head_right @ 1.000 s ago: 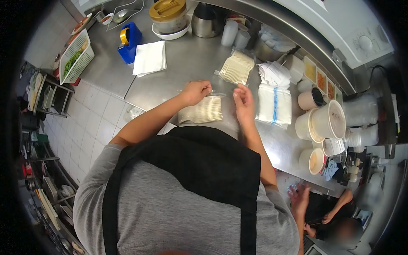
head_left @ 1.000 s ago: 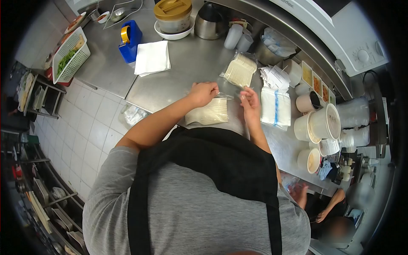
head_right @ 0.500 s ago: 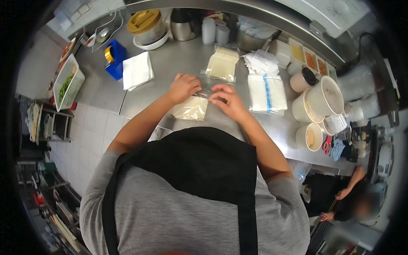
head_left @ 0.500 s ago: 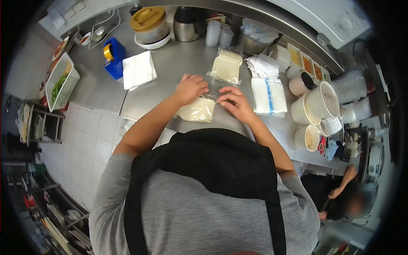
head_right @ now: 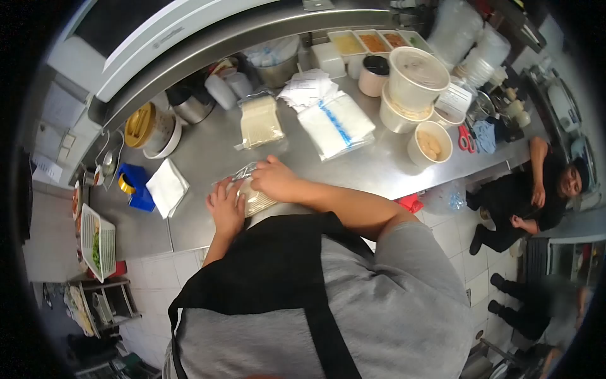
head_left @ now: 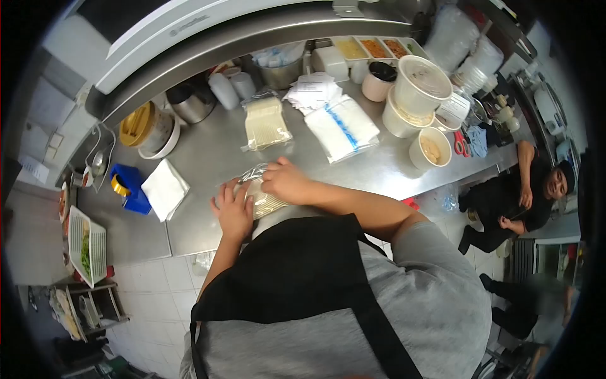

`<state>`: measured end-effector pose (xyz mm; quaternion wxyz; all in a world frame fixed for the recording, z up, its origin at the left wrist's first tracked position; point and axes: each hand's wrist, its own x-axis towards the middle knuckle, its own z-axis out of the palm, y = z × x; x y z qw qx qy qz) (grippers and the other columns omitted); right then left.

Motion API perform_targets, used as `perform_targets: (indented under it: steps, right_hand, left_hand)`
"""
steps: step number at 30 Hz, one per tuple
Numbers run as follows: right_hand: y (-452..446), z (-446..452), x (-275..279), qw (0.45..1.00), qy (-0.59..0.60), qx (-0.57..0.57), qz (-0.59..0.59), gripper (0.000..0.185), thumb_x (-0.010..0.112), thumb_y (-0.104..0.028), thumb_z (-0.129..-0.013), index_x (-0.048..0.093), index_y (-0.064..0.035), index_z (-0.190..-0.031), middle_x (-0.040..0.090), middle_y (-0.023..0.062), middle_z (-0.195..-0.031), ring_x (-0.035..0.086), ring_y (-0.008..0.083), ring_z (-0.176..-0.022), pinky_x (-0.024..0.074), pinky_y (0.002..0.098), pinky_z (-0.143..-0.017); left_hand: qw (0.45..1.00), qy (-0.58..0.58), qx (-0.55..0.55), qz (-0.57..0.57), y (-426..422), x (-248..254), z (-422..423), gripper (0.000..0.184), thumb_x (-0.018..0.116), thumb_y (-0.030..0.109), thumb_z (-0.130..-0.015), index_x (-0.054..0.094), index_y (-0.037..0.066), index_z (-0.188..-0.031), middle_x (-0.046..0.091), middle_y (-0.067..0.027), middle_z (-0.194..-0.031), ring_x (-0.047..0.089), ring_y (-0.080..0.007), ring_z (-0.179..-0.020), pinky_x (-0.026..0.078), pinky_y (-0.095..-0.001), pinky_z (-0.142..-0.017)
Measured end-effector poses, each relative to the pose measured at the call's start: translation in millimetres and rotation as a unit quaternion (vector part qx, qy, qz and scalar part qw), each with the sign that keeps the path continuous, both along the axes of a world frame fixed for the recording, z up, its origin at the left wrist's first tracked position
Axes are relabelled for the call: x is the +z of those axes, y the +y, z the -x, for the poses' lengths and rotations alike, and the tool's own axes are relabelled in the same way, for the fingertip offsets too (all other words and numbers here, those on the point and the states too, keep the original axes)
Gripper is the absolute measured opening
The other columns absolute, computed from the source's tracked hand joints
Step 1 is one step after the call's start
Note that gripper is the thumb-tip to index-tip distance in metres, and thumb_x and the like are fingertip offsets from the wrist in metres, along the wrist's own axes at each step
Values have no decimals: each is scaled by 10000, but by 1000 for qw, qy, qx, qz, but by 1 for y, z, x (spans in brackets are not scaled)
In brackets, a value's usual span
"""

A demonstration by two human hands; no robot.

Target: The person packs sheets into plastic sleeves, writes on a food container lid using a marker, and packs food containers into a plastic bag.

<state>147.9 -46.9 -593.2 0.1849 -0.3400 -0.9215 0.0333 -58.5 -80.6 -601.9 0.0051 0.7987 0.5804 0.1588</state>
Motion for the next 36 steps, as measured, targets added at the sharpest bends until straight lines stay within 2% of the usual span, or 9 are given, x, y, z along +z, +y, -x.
perform_targets:
  steps: [2, 7, 15, 21, 25, 26, 29, 33, 36]
  right_hand:
    - [-2, -8, -6, 995, 90, 42, 23, 96, 559, -188, -788, 642, -140, -778, 600, -14, -834, 530, 194, -934, 349, 394, -850]
    - [-4, -12, -14, 985, 169, 0, 18, 74, 640, -177, -752, 655, -154, -820, 601, -9, -844, 531, 198, -910, 344, 386, -849]
    - [-11, -29, -6, 989, 126, 62, 54, 115, 658, -134, -758, 672, -169, -867, 588, -14, -839, 523, 218, -888, 343, 387, -863]
    - [-15, -31, -20, 988, 141, 18, 53, 166, 648, -120, -736, 684, -181, -885, 583, 2, -855, 523, 219, -868, 358, 395, -850]
    - [-17, -28, -37, 993, 114, 40, 7, 261, 648, -102, -679, 677, -169, -929, 592, 8, -912, 531, 229, -883, 377, 419, -836]
    - [-23, -27, -42, 994, 101, 17, 49, 311, 640, -113, -647, 666, -158, -954, 604, 38, -1045, 543, 251, -982, 383, 444, -871]
    - [-20, -22, -37, 978, 184, 89, -46, 349, 631, -148, -708, 651, -174, -1056, 581, 85, -1156, 526, 274, -1104, 374, 465, -919]
    - [-12, -11, -72, 977, 76, 188, 62, 497, 603, -258, -849, 488, -217, -1331, 502, 9, -1356, 385, 289, -1308, 287, 467, -1053]
    - [-12, -6, -60, 979, 47, 169, 105, 486, 526, -262, -900, 439, -235, -1378, 457, -27, -1411, 336, 276, -1355, 222, 474, -1111]
  left_hand:
    - [1000, 17, -15, 2, 7, 3, 8, 404, 592, 317, -859, 554, 334, -1261, 444, -13, -1364, 340, -305, -1309, 200, -646, -1033]
    - [995, 74, -30, -59, 33, 18, 17, 374, 577, 349, -873, 573, 336, -1246, 442, -14, -1378, 349, -284, -1309, 201, -639, -1035]
    - [997, 35, -18, -61, 41, 17, 21, 374, 591, 327, -867, 580, 334, -1241, 446, 6, -1372, 365, -271, -1290, 220, -609, -1035]
    - [994, 37, -28, -96, 59, 14, 24, 432, 638, 310, -820, 578, 284, -1246, 487, -59, -1280, 418, -276, -1205, 311, -497, -973]
    - [998, -43, 0, -45, 20, 18, -19, 523, 659, 363, -786, 542, 242, -1282, 451, -120, -1308, 376, -346, -1247, 295, -524, -998]
    - [999, -20, -4, -50, 17, 14, -23, 539, 649, 368, -798, 520, 252, -1308, 427, -127, -1342, 341, -360, -1283, 265, -547, -1026]
    - [998, -1, -54, -27, 23, 0, -12, 569, 631, 366, -821, 469, 274, -1359, 383, -132, -1406, 271, -386, -1345, 201, -585, -1073]
    - [989, 14, -145, 0, 59, 11, 12, 538, 640, 365, -818, 505, 312, -1335, 382, -121, -1421, 280, -389, -1350, 235, -572, -1059]
    - [994, 84, -55, -33, 71, 23, 13, 507, 695, 350, -773, 567, 347, -1263, 388, -107, -1401, 332, -353, -1315, 289, -524, -1026]
